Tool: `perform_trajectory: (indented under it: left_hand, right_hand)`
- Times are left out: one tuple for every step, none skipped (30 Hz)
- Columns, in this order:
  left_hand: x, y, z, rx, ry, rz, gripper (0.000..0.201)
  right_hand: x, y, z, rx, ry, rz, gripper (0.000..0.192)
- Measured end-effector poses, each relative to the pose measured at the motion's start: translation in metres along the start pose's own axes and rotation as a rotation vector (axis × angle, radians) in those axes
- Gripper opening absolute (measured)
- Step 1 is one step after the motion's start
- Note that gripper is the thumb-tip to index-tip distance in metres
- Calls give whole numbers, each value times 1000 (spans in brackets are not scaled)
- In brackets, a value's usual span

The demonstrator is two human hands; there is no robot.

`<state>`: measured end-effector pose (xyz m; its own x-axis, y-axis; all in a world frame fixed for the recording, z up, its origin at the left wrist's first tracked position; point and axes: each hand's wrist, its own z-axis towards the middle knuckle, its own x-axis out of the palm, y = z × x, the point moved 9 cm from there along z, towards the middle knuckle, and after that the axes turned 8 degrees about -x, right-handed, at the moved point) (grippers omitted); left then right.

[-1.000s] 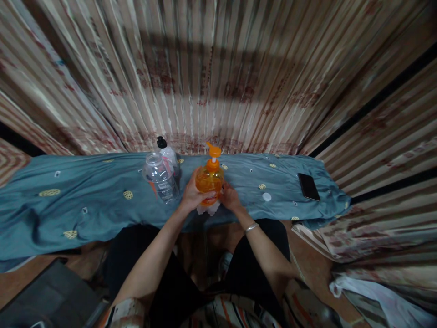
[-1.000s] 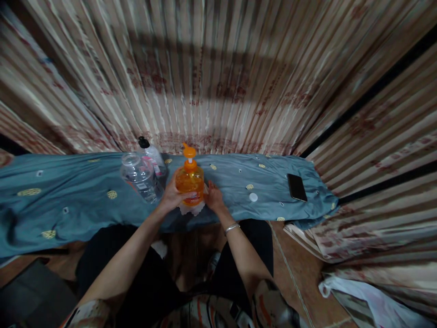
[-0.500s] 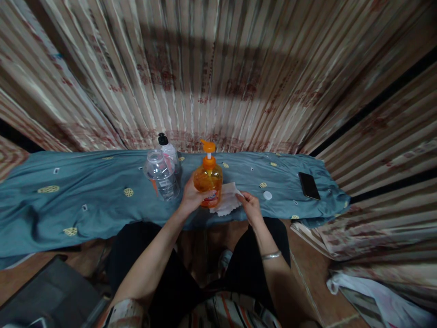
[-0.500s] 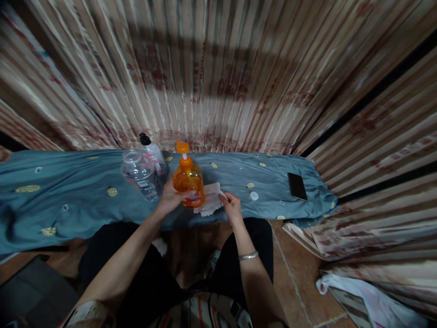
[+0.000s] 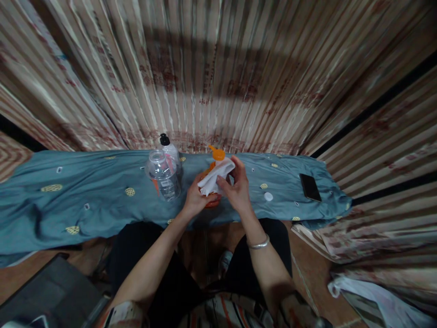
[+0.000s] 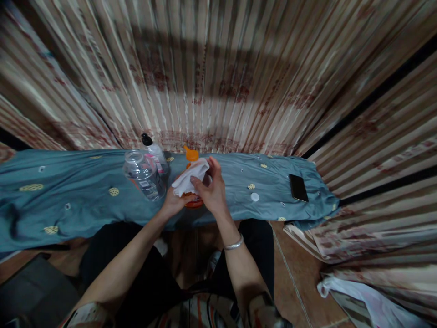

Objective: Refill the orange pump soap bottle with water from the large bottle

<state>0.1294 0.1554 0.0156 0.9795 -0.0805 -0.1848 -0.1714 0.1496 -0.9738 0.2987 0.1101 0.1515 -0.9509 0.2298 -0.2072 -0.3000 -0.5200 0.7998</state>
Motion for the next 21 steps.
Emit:
perform_trajectory:
  left_hand:
    - [-1,0,-1,-3,0,12,54]
    - [-2,1,-3,-6,-4,22,54]
    - [-4,1,-3,-7,-12,28,54]
    - [-6,0,-4,-8,-22,32,54]
    - [-7,0,-5,-7,-31,33,54]
    - [-8,-1,-5,-5,-37,32,55]
    - [-8,-2,-6,-4,-40,31,56]
    - [-8,-2,-6,-4,-38,30,56]
    - [-7,-3,-7,-6,-33,31,55]
    - [-6,-3,-7,-10,-25,32,55]
    - [-5,-3,-8,-15,-16,32,54]
    - [-3,-2,-8,-19,-7,32,54]
    - [-2,-2,-9,-23,1,30,53]
    - [-1,-2,-9,-26,8,26,53]
    - [0,-2,-9,-28,14,19,53]
    - [0,-3,-8,-29,19,10,54]
    - [1,-4,-8,-29,24,0,54]
    - [0,-4,-7,-28,30,-11,55]
    - [0,-6,-6,-26,36,-22,55]
    - [0,-7,-6,-23,42,-33,56]
    - [0,-7,-5,-21,48,-44,56]
  right_hand:
    - [9,-2,4,-14,36,-57,79]
    - [17,-3,7,-22,76,-121,78]
    - [25,-4,11,-22,111,-184,74]
    - [30,-4,14,-16,127,-243,69]
    - [33,-5,16,0,122,-294,64]
    - [34,-6,18,19,106,-331,60]
    - [34,-6,20,39,90,-353,56]
    - [33,-7,21,57,82,-357,54]
    - [32,-9,22,69,83,-340,51]
    - [31,-10,22,77,97,-302,49]
    - [30,-12,23,80,118,-244,46]
    - [29,-14,24,80,146,-167,44]
    - [28,-16,25,81,183,-73,43]
    - [27,-18,26,85,219,30,45]
    - [26,-20,27,94,254,137,48]
    - [25,-22,28,110,284,235,52]
    - [24,-24,28,132,305,319,55]
    - [23,-27,27,159,316,386,59]
    - [22,-32,26,192,314,436,61]
    - [20,-37,25,232,298,471,64]
    - [17,-43,23,274,273,492,66]
